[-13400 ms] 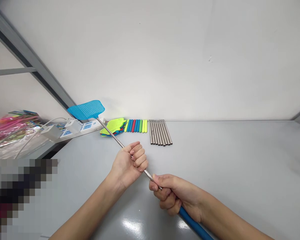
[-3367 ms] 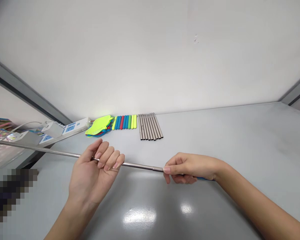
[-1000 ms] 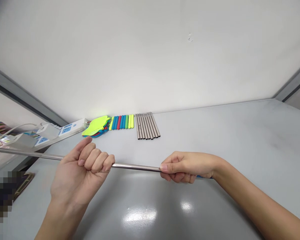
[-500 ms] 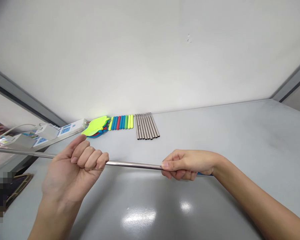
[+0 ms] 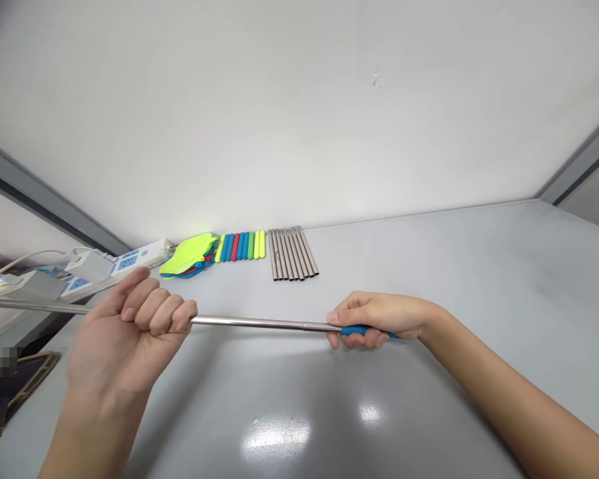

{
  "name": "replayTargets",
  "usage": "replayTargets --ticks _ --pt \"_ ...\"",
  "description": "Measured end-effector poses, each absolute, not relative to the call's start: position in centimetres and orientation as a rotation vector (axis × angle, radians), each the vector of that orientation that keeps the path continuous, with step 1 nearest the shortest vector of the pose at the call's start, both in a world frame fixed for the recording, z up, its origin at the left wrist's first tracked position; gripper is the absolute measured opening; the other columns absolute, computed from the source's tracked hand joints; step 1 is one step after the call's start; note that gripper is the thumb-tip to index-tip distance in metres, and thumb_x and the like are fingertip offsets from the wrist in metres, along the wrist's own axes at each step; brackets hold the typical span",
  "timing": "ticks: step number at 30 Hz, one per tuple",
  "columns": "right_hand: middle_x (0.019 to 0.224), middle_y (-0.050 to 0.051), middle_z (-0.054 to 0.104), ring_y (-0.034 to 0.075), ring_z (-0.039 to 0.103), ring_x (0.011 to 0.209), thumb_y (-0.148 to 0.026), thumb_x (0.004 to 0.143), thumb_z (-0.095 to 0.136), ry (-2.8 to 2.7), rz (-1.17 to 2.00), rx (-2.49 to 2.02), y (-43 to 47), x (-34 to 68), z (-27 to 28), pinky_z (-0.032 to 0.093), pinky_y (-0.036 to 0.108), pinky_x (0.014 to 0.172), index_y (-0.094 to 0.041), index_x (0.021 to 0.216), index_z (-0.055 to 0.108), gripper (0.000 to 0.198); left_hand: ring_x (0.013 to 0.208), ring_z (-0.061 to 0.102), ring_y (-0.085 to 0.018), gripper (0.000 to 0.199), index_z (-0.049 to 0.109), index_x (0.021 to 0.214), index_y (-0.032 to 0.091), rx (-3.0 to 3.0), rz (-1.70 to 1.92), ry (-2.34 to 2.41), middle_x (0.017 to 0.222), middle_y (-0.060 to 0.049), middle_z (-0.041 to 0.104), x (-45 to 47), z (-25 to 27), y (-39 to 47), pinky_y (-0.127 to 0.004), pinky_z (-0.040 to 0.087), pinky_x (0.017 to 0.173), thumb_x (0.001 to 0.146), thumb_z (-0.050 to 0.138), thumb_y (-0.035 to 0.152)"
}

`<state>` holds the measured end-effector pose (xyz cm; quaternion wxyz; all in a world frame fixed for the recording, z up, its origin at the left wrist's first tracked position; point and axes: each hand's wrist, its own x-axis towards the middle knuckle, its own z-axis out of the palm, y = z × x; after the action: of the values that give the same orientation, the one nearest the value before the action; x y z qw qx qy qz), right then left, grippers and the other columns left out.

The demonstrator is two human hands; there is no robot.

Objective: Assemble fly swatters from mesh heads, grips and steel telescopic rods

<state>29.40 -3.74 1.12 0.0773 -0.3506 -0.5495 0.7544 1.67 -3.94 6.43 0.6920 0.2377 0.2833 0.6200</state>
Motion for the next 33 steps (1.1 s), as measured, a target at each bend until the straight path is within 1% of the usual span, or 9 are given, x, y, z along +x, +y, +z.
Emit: replayTargets --ticks 5,10,12,14,17,22,26,33 --pt "0.053 -0.005 0.037 0.002 0.020 0.039 -0.046 0.081 0.043 -1.674 2.226 -1.080 -3.6 29.8 1.2 0.014 0.018 0.036 -0.010 0.076 0.056 0.038 0.037 0.013 -0.008 0.036 0.018 0.051 0.018 0.528 1.381 0.639 0.044 0.005 0.009 1.8 6.2 -3.8 -0.022 0.026 0.037 0.082 0.035 0.017" --pt "0.052 -0.006 0.037 0.002 0.022 0.038 -0.044 0.083 0.040 -1.750 2.174 -1.052 -3.8 29.6 1.4 0.015 0.019 0.036 -0.011 0.075 0.056 0.038 0.038 0.016 -0.007 0.032 0.024 0.052 0.017 0.516 1.416 0.559 0.043 0.006 0.014 3.3 6.0 -4.4 -0.020 0.027 0.039 0.081 0.036 0.023" --pt "0.050 -0.006 0.036 0.002 0.023 0.037 -0.042 0.084 0.040 -1.775 2.155 -1.027 -3.9 29.4 1.4 0.017 0.019 0.038 -0.011 0.075 0.056 0.036 0.038 0.017 -0.007 0.032 0.026 0.052 0.017 0.523 1.364 0.546 0.043 0.006 0.014 4.1 5.8 -4.7 -0.021 0.028 0.040 0.080 0.036 0.027" --pt "0.047 -0.007 0.035 0.002 0.024 0.037 -0.041 0.084 0.042 -1.785 2.163 -1.009 -4.0 29.2 1.5 0.018 0.019 0.038 -0.011 0.075 0.057 0.035 0.039 0.018 -0.007 0.031 0.026 0.051 0.017 0.517 1.291 0.553 0.043 0.006 0.015 4.8 5.6 -5.0 -0.021 0.028 0.042 0.080 0.036 0.026" --pt "0.046 -0.008 0.033 0.002 0.022 0.037 -0.042 0.083 0.043 -1.758 2.199 -1.016 -4.0 29.0 1.6 0.016 0.020 0.037 -0.011 0.076 0.057 0.034 0.040 0.016 -0.008 0.033 0.024 0.050 0.017 0.474 1.250 0.575 0.043 0.005 0.013 5.3 5.4 -5.2 -0.022 0.027 0.043 0.081 0.035 0.023" --pt "0.048 -0.008 0.029 0.003 0.019 0.039 -0.044 0.082 0.044 -1.693 2.273 -0.994 -3.8 28.9 1.4 0.012 0.019 0.036 -0.011 0.076 0.055 0.035 0.040 0.010 -0.009 0.035 0.018 0.050 0.017 0.443 1.277 0.579 0.044 0.005 0.008 4.5 5.6 -4.6 -0.023 0.023 0.041 0.082 0.032 0.022" --pt "0.050 -0.008 0.027 0.003 0.018 0.040 -0.043 0.083 0.042 -1.688 2.301 -0.961 -3.8 28.7 1.3 0.013 0.018 0.036 -0.011 0.077 0.055 0.035 0.040 0.007 -0.009 0.036 0.015 0.051 0.017 0.461 1.304 0.585 0.044 0.005 0.007 3.8 6.0 -4.2 -0.023 0.020 0.039 0.083 0.031 0.022" --pt "0.051 -0.008 0.027 0.003 0.019 0.042 -0.042 0.083 0.044 -1.668 2.350 -0.933 -3.8 28.7 1.3 0.013 0.018 0.037 -0.013 0.080 0.055 0.031 0.040 0.007 -0.009 0.035 0.014 0.052 0.018 0.504 1.295 0.574 0.043 0.005 0.007 3.3 6.3 -4.1 -0.023 0.021 0.039 0.084 0.028 0.020"
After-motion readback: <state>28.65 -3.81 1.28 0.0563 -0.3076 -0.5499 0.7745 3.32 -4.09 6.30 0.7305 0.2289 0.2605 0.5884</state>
